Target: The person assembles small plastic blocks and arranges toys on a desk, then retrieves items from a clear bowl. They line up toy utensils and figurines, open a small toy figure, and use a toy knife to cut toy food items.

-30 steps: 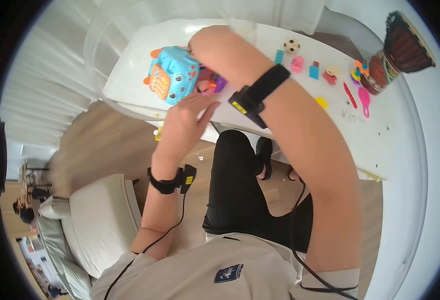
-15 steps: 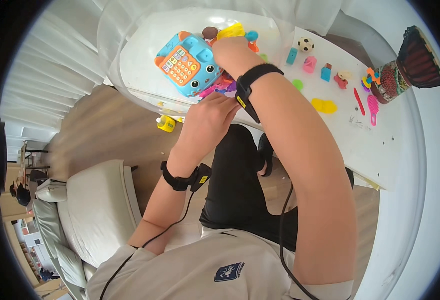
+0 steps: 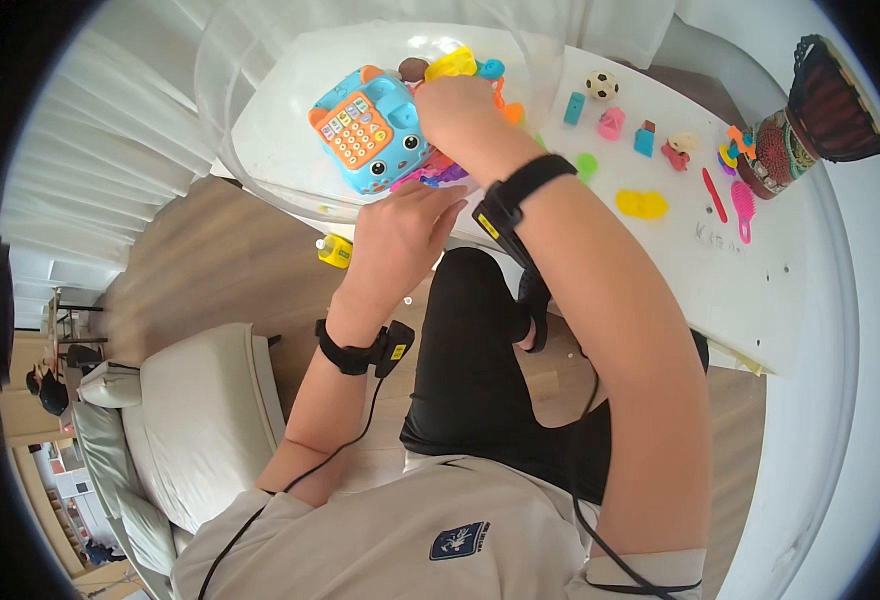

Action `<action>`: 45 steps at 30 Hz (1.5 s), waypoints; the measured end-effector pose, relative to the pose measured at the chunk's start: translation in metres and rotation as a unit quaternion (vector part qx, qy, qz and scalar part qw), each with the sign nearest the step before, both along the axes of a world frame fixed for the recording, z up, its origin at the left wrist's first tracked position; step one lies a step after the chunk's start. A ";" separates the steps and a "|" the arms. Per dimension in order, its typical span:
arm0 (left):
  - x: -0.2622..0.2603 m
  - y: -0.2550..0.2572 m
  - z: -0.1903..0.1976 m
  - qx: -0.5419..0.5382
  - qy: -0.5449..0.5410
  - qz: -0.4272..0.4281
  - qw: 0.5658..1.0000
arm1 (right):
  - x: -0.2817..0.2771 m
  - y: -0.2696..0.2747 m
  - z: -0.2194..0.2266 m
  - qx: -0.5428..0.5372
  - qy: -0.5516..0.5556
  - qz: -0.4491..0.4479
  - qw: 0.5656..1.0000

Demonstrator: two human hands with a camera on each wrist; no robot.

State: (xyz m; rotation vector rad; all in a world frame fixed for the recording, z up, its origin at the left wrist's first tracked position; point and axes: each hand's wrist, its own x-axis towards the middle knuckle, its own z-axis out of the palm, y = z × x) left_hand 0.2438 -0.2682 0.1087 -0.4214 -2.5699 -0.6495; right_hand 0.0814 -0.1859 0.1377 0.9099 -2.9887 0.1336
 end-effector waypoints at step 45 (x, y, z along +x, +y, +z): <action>-0.010 -0.008 0.013 -0.073 0.023 0.026 0.997 | -0.040 0.377 -0.179 -0.446 0.218 -0.372 0.784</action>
